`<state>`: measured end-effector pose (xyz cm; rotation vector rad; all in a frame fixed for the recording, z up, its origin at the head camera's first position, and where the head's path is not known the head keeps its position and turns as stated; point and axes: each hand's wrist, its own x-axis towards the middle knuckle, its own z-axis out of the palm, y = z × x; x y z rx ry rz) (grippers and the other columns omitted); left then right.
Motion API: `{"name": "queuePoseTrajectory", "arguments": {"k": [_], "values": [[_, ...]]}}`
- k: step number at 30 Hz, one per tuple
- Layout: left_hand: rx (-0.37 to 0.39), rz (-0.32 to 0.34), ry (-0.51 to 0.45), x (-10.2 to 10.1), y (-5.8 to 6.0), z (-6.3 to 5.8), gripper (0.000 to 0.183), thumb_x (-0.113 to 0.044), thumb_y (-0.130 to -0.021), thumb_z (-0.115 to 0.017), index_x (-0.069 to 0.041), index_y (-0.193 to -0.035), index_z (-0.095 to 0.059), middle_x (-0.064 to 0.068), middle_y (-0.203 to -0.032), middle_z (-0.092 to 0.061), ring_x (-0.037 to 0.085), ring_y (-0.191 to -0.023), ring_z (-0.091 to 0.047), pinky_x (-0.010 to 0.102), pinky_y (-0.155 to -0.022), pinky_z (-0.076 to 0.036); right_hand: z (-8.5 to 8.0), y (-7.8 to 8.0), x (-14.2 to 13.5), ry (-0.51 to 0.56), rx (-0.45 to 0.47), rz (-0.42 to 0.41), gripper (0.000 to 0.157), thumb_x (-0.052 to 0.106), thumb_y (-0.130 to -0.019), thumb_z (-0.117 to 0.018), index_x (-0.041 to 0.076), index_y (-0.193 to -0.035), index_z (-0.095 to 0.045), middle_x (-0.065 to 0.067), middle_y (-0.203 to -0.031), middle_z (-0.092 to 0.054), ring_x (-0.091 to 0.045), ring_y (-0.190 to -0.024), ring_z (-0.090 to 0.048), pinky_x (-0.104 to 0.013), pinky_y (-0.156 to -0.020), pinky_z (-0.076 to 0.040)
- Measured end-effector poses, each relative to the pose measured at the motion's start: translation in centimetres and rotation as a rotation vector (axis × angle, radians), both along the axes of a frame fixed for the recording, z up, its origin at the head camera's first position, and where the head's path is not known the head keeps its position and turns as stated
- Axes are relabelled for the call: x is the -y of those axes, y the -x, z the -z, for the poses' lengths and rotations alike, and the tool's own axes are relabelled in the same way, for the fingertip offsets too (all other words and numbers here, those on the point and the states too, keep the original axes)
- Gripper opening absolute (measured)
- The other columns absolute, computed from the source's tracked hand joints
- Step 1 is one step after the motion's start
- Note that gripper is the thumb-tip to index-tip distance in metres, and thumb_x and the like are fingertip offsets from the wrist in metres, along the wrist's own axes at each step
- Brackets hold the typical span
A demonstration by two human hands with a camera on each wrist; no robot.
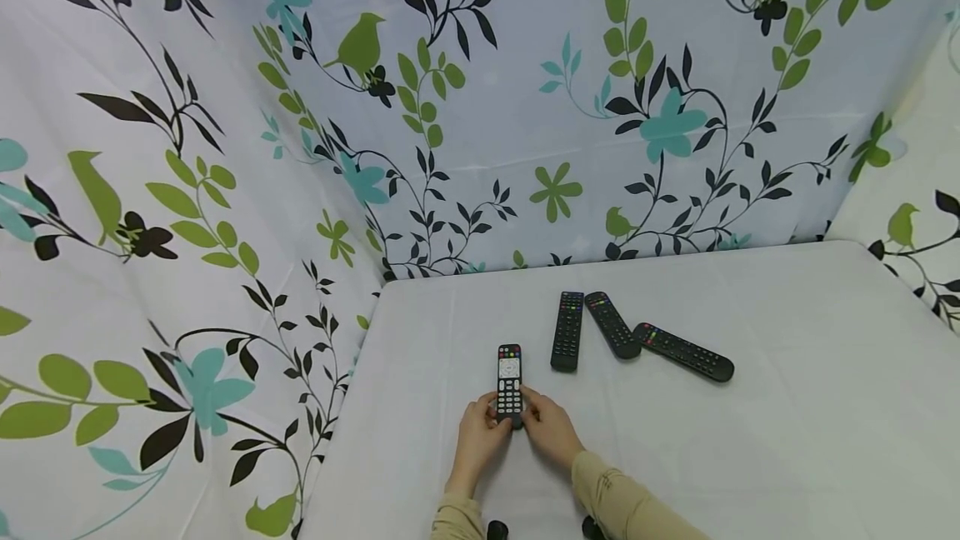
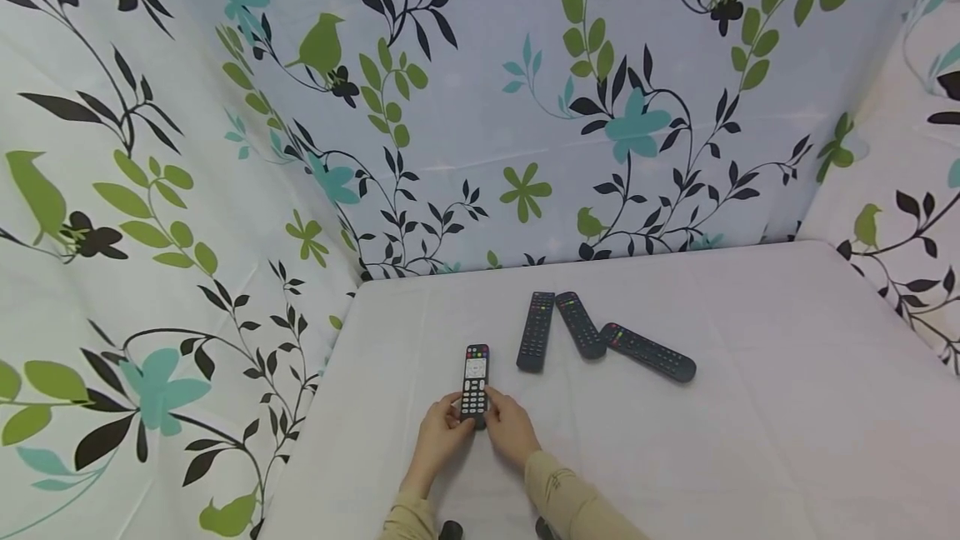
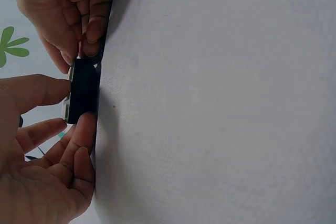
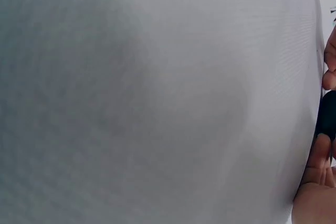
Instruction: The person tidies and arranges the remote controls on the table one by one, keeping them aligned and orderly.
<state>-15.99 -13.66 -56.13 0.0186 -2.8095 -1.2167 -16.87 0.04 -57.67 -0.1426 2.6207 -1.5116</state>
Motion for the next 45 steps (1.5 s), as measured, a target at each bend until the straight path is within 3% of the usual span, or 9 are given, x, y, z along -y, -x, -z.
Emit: {"name": "queuePoseTrajectory", "arguments": {"k": [9, 17, 23, 27, 31, 38, 45], "values": [[-0.018, -0.027, 0.074, 0.2, 0.6, -1.0, 0.057, -0.023, -0.068, -0.068, -0.003, -0.118, -0.050, 0.007, -0.084, -0.051, 0.008, -0.063, -0.042, 0.019, -0.054, -0.033, -0.8, 0.1, 0.2, 0.063, 0.046, 0.053, 0.044, 0.012, -0.084, -0.049, 0.004, -0.127, -0.042, -0.001, -0.086, -0.055, -0.008, -0.071, -0.046, -0.022, -0.065, -0.038], [-0.091, -0.020, 0.109, -0.7, 1.2, -1.9, 0.054, -0.028, -0.072, -0.066, -0.007, -0.119, -0.051, 0.009, -0.096, -0.054, 0.016, -0.084, -0.050, 0.028, -0.069, -0.041, -2.1, 0.1, -0.8, 0.065, 0.018, 0.152, 0.044, 0.015, -0.084, -0.052, 0.006, -0.126, -0.044, -0.006, -0.096, -0.057, -0.012, -0.080, -0.055, -0.028, -0.071, -0.046], [-0.155, 0.069, 0.063, -2.8, 1.6, -2.2, 0.051, -0.027, -0.076, -0.064, -0.009, -0.120, -0.050, 0.012, -0.106, -0.050, 0.022, -0.095, -0.049, 0.032, -0.075, -0.042, -2.9, 1.0, -2.3, 0.044, -0.029, 0.299, 0.040, 0.016, -0.082, -0.054, 0.007, -0.120, -0.050, -0.009, -0.098, -0.055, -0.015, -0.082, -0.056, -0.028, -0.070, -0.046], [-0.164, 0.147, 0.059, -4.3, 2.1, -2.6, 0.049, -0.027, -0.078, -0.062, -0.010, -0.122, -0.049, 0.011, -0.107, -0.049, 0.020, -0.095, -0.047, 0.031, -0.077, -0.042, -3.4, 1.7, -3.6, 0.045, -0.040, 0.327, 0.041, 0.017, -0.083, -0.054, 0.006, -0.122, -0.049, -0.013, -0.105, -0.052, -0.017, -0.084, -0.054, -0.029, -0.071, -0.045], [-0.180, 0.178, 0.038, -5.7, 3.0, -3.0, 0.046, -0.019, -0.078, -0.061, -0.009, -0.122, -0.049, 0.011, -0.106, -0.048, 0.019, -0.095, -0.048, 0.033, -0.079, -0.042, -3.6, 2.5, -5.0, 0.030, -0.044, 0.344, 0.044, 0.018, -0.083, -0.053, 0.006, -0.125, -0.047, -0.015, -0.109, -0.050, -0.019, -0.086, -0.053, -0.031, -0.074, -0.045], [-0.082, 0.154, -0.071, -8.1, 5.0, -3.1, 0.046, -0.016, -0.081, -0.058, -0.010, -0.124, -0.046, 0.014, -0.114, -0.042, 0.025, -0.102, -0.048, 0.038, -0.084, -0.042, -3.5, 3.9, -6.8, -0.005, -0.053, 0.363, 0.045, 0.018, -0.083, -0.052, 0.005, -0.125, -0.046, -0.019, -0.111, -0.050, -0.025, -0.089, -0.054, -0.037, -0.076, -0.045], [0.013, 0.108, -0.073, -9.1, 6.6, -2.4, 0.044, -0.014, -0.083, -0.053, -0.009, -0.126, -0.044, 0.018, -0.117, -0.039, 0.029, -0.109, -0.046, 0.043, -0.090, -0.040, -3.4, 5.2, -8.1, -0.038, -0.029, 0.354, 0.047, 0.018, -0.082, -0.052, 0.004, -0.127, -0.044, -0.020, -0.112, -0.052, -0.029, -0.094, -0.054, -0.041, -0.080, -0.044]]}}
